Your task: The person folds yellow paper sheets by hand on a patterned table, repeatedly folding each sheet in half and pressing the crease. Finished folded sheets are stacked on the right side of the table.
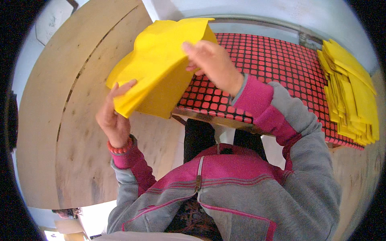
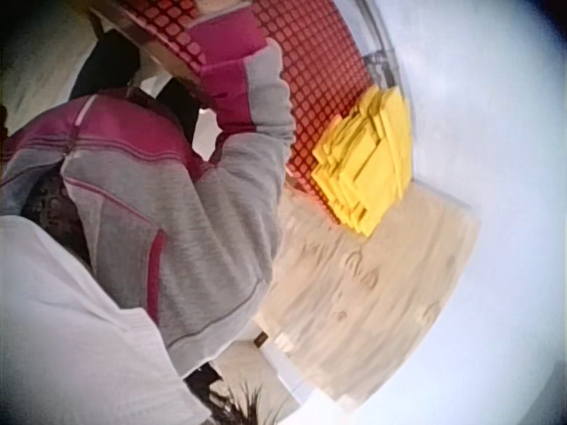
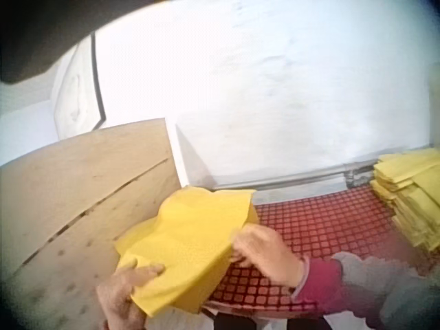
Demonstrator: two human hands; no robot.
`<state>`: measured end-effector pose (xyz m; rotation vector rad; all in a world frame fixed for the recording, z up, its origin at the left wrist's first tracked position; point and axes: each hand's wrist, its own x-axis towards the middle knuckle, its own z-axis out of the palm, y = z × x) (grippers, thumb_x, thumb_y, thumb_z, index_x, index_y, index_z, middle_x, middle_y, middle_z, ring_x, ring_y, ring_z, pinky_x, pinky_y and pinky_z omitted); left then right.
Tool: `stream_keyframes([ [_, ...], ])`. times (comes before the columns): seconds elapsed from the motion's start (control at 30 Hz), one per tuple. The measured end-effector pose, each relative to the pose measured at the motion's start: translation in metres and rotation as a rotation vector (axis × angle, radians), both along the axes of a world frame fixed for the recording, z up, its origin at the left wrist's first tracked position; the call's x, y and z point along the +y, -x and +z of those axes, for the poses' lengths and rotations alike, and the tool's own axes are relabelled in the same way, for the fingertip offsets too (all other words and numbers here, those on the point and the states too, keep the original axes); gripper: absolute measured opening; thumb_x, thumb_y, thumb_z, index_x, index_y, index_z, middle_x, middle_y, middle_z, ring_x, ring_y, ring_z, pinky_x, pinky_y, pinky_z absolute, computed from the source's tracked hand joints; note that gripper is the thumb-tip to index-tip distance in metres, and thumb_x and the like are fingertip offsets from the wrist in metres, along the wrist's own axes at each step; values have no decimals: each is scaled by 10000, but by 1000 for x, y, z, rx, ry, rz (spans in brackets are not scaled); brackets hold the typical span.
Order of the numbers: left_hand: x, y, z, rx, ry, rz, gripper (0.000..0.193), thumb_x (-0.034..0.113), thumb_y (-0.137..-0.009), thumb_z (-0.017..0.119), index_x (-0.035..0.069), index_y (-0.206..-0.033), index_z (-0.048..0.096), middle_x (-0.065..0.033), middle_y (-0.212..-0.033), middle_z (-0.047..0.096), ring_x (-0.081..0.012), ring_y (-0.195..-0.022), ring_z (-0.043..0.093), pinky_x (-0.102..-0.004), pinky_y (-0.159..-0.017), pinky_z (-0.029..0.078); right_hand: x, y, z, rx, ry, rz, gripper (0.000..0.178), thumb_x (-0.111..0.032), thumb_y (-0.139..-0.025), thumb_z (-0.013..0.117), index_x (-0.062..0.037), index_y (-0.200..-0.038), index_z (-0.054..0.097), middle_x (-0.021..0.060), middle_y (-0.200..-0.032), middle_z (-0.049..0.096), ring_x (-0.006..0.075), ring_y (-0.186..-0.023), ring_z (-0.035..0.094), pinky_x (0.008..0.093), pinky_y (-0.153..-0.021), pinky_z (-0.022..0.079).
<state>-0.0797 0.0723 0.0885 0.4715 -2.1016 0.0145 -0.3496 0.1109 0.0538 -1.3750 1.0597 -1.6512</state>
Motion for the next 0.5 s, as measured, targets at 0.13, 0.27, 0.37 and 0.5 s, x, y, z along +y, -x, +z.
stream_keyframes([
  [0.13, 34, 28, -15, -124, 78, -124, 322, -59, -748, 596, 75, -1022, 699, -60, -1057, 741, -229, -1020, 709, -442, -967, 502, 4, 50, -9, -211, -293, 126, 665, -608, -945, 530, 21, -1151, 596, 92, -1068, 667, 177, -956, 667, 279, -838, 538],
  [0.27, 60, 54, -24, -204, 115, -221, 289, -21, -748, 618, 79, -1011, 685, -63, -1053, 735, -227, -973, 712, -428, -935, 520, 8, 95, -34, -388, -305, 60, 570, -515, -948, 606, -8, -1207, 586, 93, -1101, 663, 161, -976, 668, 334, -902, 552],
  [0.37, 69, 80, -37, -188, 170, -284, 249, 26, -756, 636, 78, -996, 676, -67, -1055, 725, -226, -948, 708, -413, -914, 528, 16, 117, -63, -513, -292, 160, 446, -371, -981, 612, -20, -1252, 569, 81, -1142, 668, 165, -1003, 670, 340, -904, 550],
  [0.5, 73, 134, -65, -161, 196, -372, 189, 68, -780, 616, 74, -966, 645, -75, -1033, 715, -231, -928, 702, -407, -923, 520, 25, 168, -74, -410, -279, 117, 326, -200, -988, 594, 20, -1227, 572, 103, -1159, 679, 190, -1008, 678, 359, -910, 548],
])
